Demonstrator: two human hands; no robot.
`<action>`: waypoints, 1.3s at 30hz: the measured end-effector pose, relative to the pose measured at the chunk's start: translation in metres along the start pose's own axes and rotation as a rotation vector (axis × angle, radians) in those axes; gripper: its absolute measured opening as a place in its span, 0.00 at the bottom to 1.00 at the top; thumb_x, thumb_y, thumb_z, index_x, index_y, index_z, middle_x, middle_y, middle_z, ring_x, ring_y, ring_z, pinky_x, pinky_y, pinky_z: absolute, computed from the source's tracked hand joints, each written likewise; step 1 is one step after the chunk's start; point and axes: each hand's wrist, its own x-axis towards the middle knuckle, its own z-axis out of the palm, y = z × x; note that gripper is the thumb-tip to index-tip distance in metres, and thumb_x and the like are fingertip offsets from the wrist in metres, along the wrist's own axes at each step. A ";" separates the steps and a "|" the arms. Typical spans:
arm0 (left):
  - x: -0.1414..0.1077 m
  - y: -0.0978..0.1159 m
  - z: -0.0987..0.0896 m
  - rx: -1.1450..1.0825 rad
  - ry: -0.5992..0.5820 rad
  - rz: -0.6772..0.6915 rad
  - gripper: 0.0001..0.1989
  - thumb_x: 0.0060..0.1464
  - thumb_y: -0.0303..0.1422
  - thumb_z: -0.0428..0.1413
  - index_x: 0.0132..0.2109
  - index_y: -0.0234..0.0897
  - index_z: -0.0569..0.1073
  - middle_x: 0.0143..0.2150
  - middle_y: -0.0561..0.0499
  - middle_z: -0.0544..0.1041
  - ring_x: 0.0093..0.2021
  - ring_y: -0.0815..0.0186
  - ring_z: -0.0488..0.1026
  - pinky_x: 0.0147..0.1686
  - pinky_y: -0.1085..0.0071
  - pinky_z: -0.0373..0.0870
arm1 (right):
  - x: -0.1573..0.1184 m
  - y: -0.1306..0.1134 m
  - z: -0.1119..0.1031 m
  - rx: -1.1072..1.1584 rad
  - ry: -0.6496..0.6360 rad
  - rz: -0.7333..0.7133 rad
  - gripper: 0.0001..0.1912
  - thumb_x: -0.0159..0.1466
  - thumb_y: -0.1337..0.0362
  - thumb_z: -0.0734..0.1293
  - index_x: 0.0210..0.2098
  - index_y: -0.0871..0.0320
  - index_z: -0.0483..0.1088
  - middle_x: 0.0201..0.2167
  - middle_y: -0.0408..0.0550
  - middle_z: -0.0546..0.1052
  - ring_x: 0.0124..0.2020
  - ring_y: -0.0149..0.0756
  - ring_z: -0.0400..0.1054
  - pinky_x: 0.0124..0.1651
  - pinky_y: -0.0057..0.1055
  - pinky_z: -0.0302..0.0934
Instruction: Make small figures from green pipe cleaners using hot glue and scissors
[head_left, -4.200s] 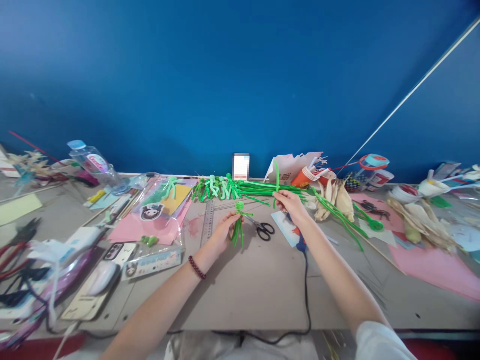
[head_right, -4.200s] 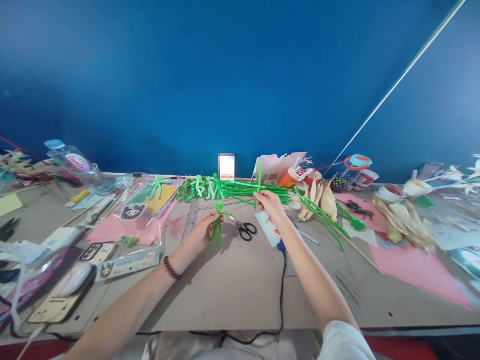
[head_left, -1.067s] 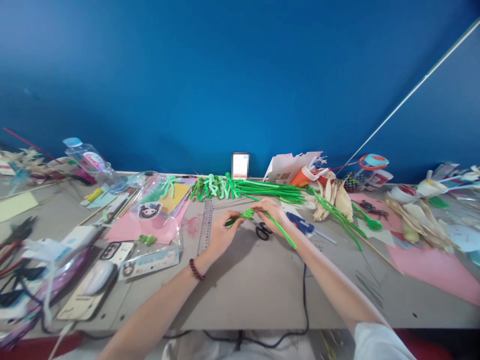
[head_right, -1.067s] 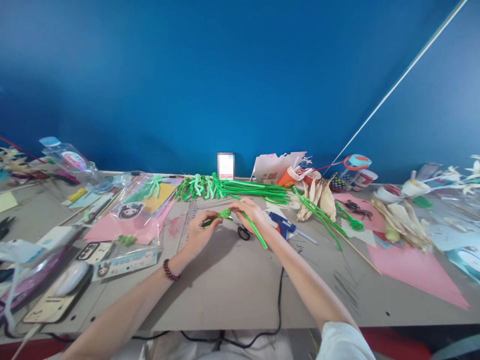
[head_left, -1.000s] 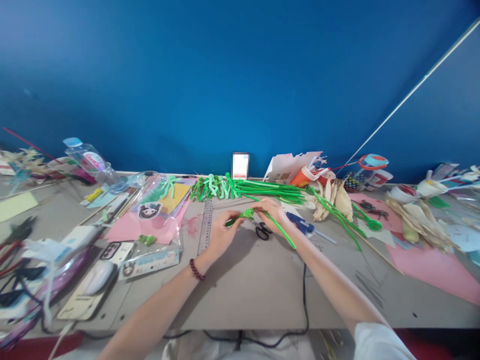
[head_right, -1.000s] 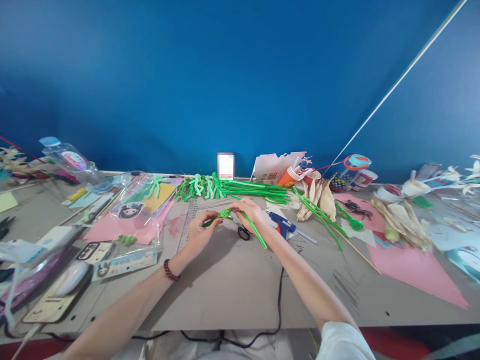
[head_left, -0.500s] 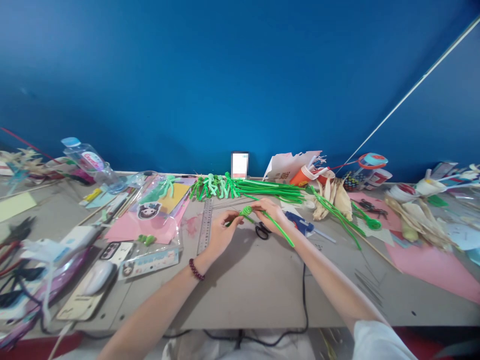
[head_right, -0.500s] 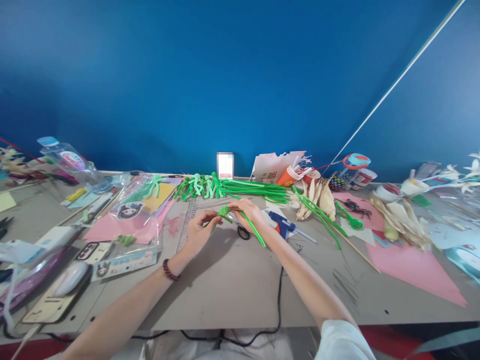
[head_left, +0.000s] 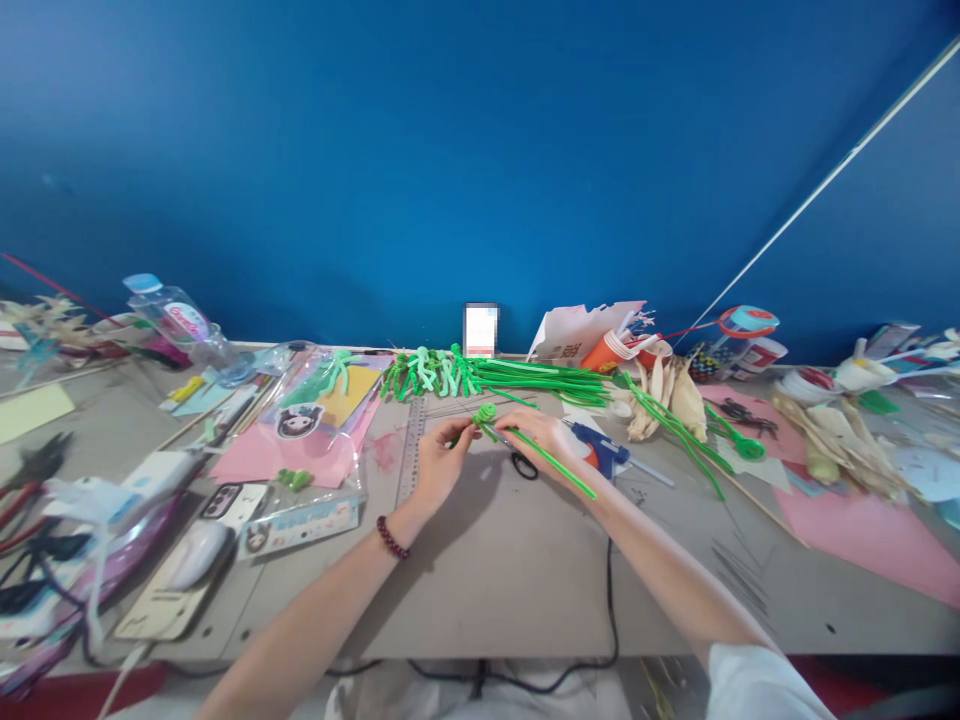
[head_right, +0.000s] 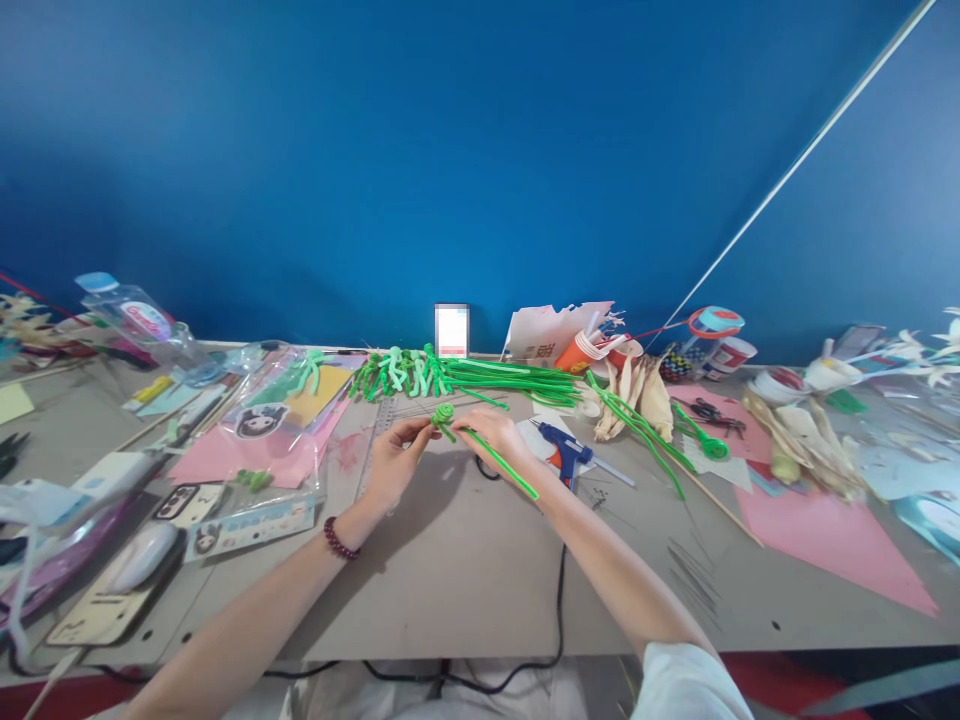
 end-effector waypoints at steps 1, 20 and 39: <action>0.000 -0.001 0.000 -0.012 -0.001 -0.004 0.11 0.48 0.37 0.58 0.35 0.33 0.76 0.32 0.46 0.79 0.31 0.65 0.76 0.33 0.70 0.70 | 0.000 0.001 0.001 -0.009 0.001 -0.029 0.10 0.65 0.66 0.58 0.37 0.56 0.72 0.34 0.49 0.77 0.38 0.37 0.70 0.41 0.32 0.64; 0.003 -0.004 0.000 0.016 -0.096 0.001 0.09 0.48 0.36 0.57 0.32 0.33 0.75 0.27 0.49 0.77 0.25 0.68 0.71 0.27 0.72 0.67 | 0.001 -0.011 -0.001 -0.273 -0.157 -0.264 0.10 0.65 0.69 0.59 0.39 0.56 0.71 0.39 0.49 0.75 0.44 0.39 0.65 0.47 0.38 0.59; -0.001 -0.001 -0.004 0.720 -0.458 0.570 0.10 0.56 0.28 0.49 0.34 0.39 0.75 0.33 0.47 0.79 0.29 0.64 0.73 0.35 0.68 0.63 | 0.001 -0.011 0.002 0.076 -0.087 0.211 0.08 0.56 0.74 0.64 0.28 0.57 0.72 0.28 0.44 0.76 0.29 0.33 0.68 0.32 0.27 0.62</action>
